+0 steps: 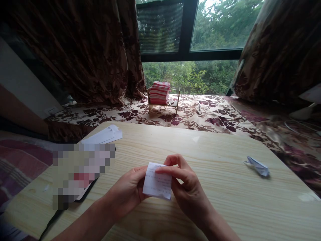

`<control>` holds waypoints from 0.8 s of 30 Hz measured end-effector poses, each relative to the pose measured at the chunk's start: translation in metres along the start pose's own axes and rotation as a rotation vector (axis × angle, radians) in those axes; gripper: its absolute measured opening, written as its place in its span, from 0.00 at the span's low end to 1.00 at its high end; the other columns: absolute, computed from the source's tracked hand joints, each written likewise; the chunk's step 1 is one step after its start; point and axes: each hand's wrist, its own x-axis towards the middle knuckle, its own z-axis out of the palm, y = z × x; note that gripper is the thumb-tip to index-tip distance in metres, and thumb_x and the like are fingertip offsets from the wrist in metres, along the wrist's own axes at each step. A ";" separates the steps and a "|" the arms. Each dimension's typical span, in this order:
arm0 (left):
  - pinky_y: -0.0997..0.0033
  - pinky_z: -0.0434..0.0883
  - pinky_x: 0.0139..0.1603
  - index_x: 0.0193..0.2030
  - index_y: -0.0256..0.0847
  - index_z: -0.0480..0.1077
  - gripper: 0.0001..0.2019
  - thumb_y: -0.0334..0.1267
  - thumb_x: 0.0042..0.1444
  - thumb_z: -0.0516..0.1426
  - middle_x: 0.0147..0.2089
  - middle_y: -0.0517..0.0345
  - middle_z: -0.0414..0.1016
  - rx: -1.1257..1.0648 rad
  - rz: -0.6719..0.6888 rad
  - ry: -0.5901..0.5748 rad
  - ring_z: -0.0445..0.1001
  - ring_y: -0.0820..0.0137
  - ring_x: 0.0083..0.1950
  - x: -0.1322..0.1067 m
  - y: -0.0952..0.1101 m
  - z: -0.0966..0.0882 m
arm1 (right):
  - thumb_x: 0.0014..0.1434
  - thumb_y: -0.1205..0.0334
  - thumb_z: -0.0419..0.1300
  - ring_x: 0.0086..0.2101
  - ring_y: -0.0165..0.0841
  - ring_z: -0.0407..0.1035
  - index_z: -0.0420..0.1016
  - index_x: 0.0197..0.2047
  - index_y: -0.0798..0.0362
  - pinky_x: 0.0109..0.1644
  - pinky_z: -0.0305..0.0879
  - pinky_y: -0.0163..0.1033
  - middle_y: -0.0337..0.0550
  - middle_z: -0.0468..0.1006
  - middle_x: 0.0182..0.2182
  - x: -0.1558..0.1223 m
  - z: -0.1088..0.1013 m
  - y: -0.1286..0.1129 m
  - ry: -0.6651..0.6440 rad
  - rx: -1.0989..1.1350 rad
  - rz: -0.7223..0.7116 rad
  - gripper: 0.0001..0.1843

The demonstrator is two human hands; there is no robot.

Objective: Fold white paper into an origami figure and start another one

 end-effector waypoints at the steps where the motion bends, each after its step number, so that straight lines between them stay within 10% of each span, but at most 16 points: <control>1: 0.77 0.69 0.28 0.35 0.30 0.78 0.09 0.34 0.49 0.61 0.28 0.52 0.77 -0.005 0.000 -0.001 0.70 0.75 0.26 0.000 0.000 0.000 | 0.60 0.73 0.52 0.36 0.29 0.64 0.79 0.43 0.34 0.28 0.64 0.28 0.42 0.64 0.38 0.000 0.000 0.000 -0.005 -0.011 -0.010 0.23; 24: 0.73 0.69 0.33 0.30 0.31 0.75 0.06 0.34 0.50 0.59 0.28 0.52 0.77 -0.094 -0.009 0.051 0.72 0.71 0.28 0.002 0.002 -0.004 | 0.60 0.75 0.49 0.39 0.31 0.66 0.78 0.45 0.37 0.31 0.67 0.30 0.43 0.66 0.40 0.003 -0.006 0.001 -0.074 -0.119 -0.017 0.24</control>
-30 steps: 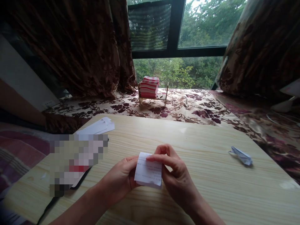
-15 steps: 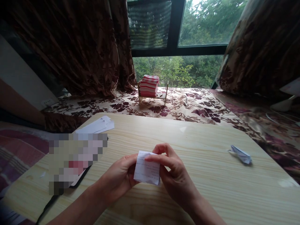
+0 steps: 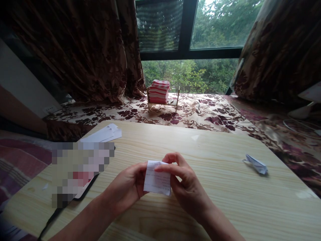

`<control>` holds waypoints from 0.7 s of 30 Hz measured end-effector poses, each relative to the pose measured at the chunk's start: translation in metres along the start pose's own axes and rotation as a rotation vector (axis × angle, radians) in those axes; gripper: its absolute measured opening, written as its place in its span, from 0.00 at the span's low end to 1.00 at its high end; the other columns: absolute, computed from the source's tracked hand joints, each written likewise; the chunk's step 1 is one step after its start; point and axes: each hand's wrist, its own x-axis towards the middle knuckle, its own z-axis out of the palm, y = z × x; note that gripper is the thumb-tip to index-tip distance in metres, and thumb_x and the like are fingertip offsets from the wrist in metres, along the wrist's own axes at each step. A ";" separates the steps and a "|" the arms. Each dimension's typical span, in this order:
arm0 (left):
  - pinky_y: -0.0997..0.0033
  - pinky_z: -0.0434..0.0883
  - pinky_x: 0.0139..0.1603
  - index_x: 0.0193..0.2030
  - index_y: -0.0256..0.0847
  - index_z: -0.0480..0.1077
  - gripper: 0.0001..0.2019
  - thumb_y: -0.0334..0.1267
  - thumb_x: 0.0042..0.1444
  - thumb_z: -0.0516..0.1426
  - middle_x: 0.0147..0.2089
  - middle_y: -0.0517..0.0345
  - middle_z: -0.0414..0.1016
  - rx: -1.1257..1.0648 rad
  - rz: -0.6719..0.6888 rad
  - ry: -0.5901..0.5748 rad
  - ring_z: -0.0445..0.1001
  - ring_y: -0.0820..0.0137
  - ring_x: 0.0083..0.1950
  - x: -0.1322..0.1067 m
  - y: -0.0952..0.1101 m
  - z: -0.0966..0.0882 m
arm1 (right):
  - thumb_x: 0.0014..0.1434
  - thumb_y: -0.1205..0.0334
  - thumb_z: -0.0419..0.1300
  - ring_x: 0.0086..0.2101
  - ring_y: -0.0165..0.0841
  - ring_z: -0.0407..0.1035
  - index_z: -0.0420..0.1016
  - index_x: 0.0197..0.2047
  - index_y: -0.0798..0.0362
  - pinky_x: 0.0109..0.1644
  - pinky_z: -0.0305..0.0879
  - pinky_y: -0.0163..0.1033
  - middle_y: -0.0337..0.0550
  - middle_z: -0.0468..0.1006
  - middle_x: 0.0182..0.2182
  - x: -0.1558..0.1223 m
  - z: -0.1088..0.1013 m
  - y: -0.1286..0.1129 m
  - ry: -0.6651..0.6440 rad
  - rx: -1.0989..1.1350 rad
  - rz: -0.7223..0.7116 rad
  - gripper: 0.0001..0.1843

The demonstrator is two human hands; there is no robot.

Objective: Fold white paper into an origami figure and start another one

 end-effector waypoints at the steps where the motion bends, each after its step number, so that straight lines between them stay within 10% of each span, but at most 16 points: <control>1: 0.73 0.69 0.33 0.29 0.32 0.75 0.07 0.34 0.50 0.58 0.27 0.53 0.76 -0.020 -0.006 -0.001 0.71 0.72 0.28 0.000 0.000 0.000 | 0.59 0.75 0.49 0.39 0.31 0.66 0.78 0.45 0.37 0.31 0.67 0.30 0.43 0.66 0.40 0.000 0.000 0.000 -0.002 -0.006 -0.004 0.25; 10: 0.72 0.70 0.36 0.36 0.29 0.77 0.11 0.34 0.46 0.64 0.33 0.48 0.79 0.083 0.079 -0.042 0.73 0.70 0.32 -0.003 -0.001 0.000 | 0.58 0.72 0.52 0.43 0.33 0.68 0.77 0.46 0.43 0.37 0.69 0.33 0.44 0.70 0.42 0.000 0.002 0.000 0.076 -0.049 0.009 0.19; 21: 0.70 0.70 0.38 0.38 0.30 0.77 0.14 0.36 0.44 0.66 0.35 0.48 0.79 0.089 0.136 0.002 0.75 0.65 0.37 -0.001 -0.001 0.000 | 0.56 0.44 0.58 0.34 0.36 0.71 0.74 0.47 0.55 0.37 0.70 0.41 0.46 0.77 0.33 0.007 -0.005 -0.008 0.151 0.233 0.529 0.25</control>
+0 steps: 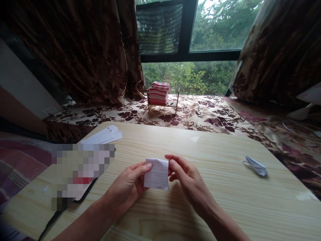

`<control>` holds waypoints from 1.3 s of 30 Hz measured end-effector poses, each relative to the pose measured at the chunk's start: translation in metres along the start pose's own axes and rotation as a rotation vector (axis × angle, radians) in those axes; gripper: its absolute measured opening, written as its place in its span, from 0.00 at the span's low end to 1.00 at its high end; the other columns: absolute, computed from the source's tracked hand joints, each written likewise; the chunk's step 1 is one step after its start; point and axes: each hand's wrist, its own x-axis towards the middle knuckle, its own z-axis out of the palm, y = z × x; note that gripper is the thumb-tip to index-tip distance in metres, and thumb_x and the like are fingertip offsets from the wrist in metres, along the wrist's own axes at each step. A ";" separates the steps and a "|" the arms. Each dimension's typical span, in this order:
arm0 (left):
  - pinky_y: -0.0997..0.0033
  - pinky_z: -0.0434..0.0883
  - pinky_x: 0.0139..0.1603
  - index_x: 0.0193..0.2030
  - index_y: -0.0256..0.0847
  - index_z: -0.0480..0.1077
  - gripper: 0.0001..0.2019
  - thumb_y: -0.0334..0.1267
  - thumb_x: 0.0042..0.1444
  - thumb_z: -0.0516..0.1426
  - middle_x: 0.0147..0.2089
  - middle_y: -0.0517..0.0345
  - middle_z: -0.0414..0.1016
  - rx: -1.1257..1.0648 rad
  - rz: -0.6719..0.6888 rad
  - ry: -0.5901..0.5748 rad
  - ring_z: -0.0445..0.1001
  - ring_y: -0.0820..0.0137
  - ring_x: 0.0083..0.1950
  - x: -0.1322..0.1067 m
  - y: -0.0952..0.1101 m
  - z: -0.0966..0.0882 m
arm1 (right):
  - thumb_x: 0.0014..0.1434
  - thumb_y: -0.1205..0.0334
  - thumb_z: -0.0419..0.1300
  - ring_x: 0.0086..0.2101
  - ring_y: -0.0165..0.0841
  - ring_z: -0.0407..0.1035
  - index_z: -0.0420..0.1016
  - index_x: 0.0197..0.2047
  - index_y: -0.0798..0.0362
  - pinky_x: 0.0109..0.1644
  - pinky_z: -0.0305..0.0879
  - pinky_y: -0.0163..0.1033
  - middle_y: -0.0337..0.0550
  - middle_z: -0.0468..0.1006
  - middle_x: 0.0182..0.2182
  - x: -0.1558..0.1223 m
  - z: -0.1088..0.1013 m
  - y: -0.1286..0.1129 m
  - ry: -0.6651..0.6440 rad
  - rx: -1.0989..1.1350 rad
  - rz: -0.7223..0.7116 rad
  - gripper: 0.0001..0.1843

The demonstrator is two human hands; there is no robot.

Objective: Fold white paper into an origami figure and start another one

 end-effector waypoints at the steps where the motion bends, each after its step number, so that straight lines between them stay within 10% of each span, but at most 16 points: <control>1: 0.71 0.69 0.38 0.38 0.31 0.77 0.14 0.37 0.44 0.66 0.34 0.48 0.79 0.024 0.012 0.000 0.75 0.65 0.37 0.000 -0.001 0.000 | 0.57 0.42 0.56 0.34 0.36 0.71 0.75 0.46 0.56 0.38 0.70 0.41 0.46 0.77 0.32 -0.001 0.000 -0.001 -0.011 0.026 0.022 0.26; 17: 0.72 0.67 0.38 0.39 0.33 0.79 0.15 0.41 0.46 0.64 0.32 0.51 0.78 0.193 0.061 -0.029 0.73 0.68 0.34 -0.003 -0.006 0.002 | 0.52 0.42 0.61 0.30 0.34 0.71 0.77 0.36 0.55 0.33 0.67 0.36 0.41 0.78 0.28 -0.002 0.006 0.006 -0.002 -0.010 -0.010 0.22; 32: 0.71 0.68 0.33 0.31 0.35 0.71 0.12 0.40 0.43 0.65 0.32 0.56 0.74 0.151 0.188 0.173 0.69 0.71 0.32 -0.001 -0.004 0.002 | 0.54 0.50 0.62 0.36 0.36 0.73 0.76 0.38 0.54 0.41 0.68 0.39 0.44 0.80 0.34 -0.004 0.008 -0.003 -0.162 -0.028 0.007 0.16; 39: 0.71 0.67 0.44 0.39 0.36 0.72 0.11 0.35 0.47 0.62 0.38 0.55 0.75 0.404 0.281 0.147 0.71 0.68 0.42 -0.001 -0.004 0.001 | 0.57 0.56 0.59 0.32 0.33 0.69 0.72 0.31 0.52 0.39 0.66 0.38 0.40 0.75 0.30 -0.002 -0.001 0.003 0.012 -0.293 -0.246 0.08</control>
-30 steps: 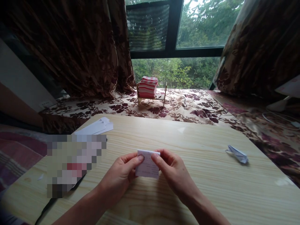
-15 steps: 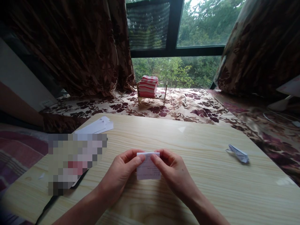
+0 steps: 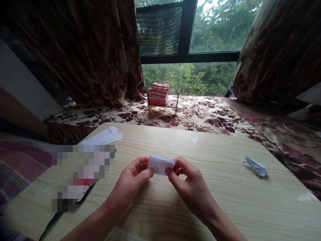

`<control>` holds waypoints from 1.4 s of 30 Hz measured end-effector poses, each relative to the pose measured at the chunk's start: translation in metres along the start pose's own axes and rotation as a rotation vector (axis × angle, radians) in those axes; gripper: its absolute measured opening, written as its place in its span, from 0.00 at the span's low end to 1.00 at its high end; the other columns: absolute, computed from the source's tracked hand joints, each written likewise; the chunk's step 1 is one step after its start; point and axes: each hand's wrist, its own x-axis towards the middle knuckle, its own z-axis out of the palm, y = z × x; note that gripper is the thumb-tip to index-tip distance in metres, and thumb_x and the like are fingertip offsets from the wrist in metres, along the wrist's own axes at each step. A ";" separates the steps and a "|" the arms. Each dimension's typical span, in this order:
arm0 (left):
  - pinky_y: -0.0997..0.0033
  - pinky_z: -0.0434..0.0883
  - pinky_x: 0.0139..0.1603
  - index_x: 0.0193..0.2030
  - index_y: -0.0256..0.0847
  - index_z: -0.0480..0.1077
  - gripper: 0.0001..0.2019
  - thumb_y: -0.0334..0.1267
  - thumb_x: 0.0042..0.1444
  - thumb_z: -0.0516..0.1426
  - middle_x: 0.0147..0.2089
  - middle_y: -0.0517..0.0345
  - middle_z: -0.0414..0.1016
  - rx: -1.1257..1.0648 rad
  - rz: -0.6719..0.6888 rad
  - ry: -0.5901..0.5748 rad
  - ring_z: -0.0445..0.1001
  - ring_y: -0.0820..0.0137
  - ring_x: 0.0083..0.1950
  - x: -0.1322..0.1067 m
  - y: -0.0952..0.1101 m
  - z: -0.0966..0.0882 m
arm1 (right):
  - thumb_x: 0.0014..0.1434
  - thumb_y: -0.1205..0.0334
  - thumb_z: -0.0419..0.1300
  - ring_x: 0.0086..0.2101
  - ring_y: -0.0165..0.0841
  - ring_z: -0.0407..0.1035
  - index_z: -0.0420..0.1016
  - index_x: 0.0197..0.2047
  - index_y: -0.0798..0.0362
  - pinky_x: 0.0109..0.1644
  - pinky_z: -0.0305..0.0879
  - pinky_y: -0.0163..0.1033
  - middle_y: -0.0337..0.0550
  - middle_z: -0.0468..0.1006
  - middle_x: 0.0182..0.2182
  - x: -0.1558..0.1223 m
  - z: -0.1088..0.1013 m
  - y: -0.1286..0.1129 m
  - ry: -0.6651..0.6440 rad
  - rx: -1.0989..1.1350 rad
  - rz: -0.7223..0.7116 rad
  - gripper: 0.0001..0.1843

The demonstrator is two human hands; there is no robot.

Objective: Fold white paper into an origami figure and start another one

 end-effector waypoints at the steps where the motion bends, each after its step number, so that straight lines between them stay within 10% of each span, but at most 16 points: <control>1: 0.71 0.67 0.45 0.40 0.37 0.73 0.12 0.35 0.48 0.61 0.40 0.55 0.75 0.040 0.042 0.010 0.72 0.68 0.43 0.000 0.000 0.000 | 0.58 0.58 0.59 0.32 0.32 0.69 0.72 0.31 0.52 0.38 0.65 0.38 0.40 0.74 0.30 0.000 0.000 0.000 0.005 -0.034 -0.048 0.07; 33: 0.75 0.65 0.34 0.38 0.33 0.80 0.15 0.44 0.49 0.62 0.29 0.54 0.75 0.111 -0.013 -0.140 0.68 0.69 0.34 -0.004 0.002 0.002 | 0.54 0.56 0.65 0.30 0.29 0.70 0.68 0.46 0.46 0.33 0.69 0.33 0.35 0.75 0.29 0.001 0.002 -0.003 0.164 0.373 0.007 0.17; 42: 0.75 0.63 0.32 0.37 0.33 0.79 0.15 0.44 0.50 0.61 0.27 0.55 0.72 0.141 -0.009 -0.130 0.65 0.72 0.30 -0.003 0.000 0.001 | 0.52 0.55 0.66 0.29 0.29 0.69 0.71 0.35 0.49 0.31 0.68 0.32 0.38 0.75 0.28 0.001 0.003 0.002 0.224 0.305 0.003 0.11</control>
